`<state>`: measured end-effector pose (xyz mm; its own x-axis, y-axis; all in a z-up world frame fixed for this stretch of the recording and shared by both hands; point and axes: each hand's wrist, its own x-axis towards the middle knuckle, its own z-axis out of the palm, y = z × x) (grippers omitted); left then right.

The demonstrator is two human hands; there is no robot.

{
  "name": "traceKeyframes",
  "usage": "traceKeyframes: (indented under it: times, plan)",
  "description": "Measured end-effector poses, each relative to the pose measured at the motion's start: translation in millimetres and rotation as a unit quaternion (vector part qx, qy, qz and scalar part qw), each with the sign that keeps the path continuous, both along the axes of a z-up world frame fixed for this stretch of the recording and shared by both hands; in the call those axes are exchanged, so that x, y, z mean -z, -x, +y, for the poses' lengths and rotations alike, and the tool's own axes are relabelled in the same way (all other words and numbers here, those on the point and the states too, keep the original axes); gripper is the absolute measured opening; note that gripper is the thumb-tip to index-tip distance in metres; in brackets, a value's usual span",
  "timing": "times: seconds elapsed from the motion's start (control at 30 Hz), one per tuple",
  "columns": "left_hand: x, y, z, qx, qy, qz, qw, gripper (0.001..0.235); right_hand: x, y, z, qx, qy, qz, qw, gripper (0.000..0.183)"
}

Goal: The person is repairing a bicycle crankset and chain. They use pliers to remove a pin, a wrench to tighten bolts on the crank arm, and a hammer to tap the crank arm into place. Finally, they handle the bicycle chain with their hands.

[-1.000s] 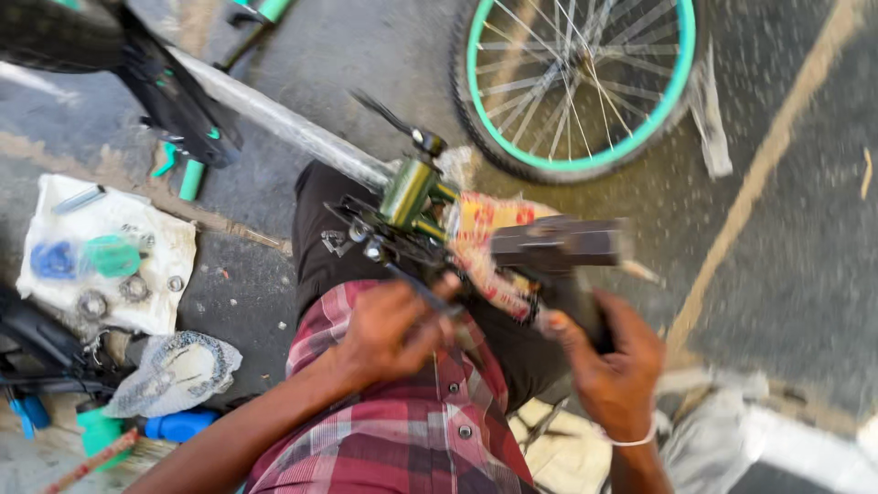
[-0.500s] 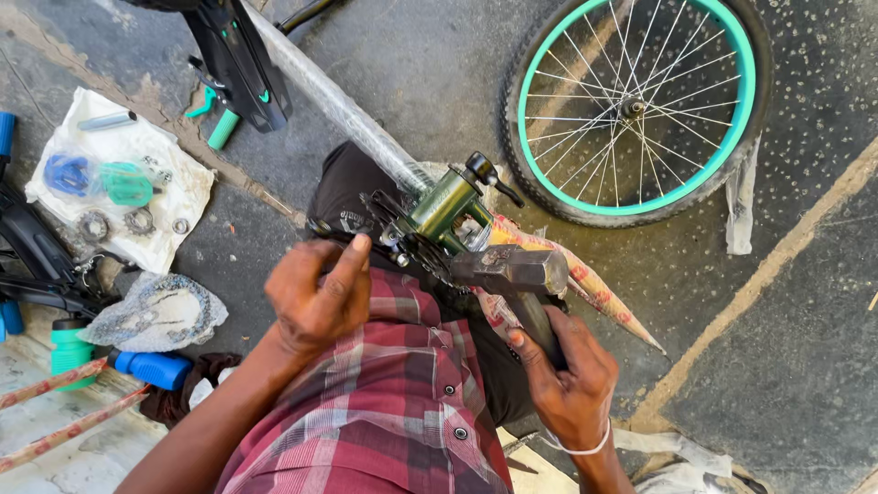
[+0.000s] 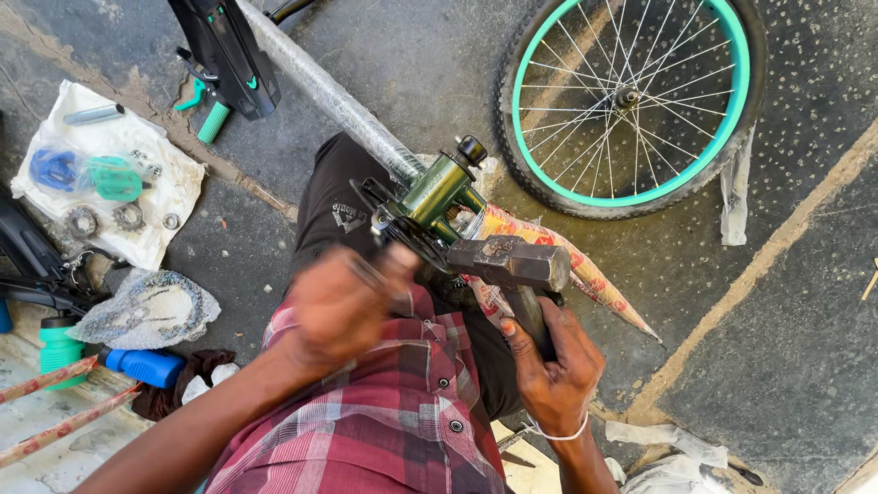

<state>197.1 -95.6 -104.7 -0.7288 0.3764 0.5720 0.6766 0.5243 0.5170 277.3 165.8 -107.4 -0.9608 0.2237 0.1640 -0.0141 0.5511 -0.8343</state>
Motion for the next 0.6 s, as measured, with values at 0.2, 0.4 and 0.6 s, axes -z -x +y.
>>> traceKeyframes:
  times: [0.2,0.4,0.6]
  plan:
    - [13.6,16.3,-9.9,-0.158,0.047,-0.04,0.985,0.039,1.0,-0.8,-0.7,0.002,-0.001,0.009,1.0,0.039]
    - [33.1,-15.2,29.7,-0.043,-0.232,-0.507,0.829,0.021,-2.5,-0.9,0.4,-0.001,0.02,-0.022,1.0,0.037]
    - [-27.3,-10.0,19.1,0.052,-0.617,-0.717,0.32,0.025,-3.6,0.0,-0.4,-0.007,0.036,-0.009,0.999,0.037]
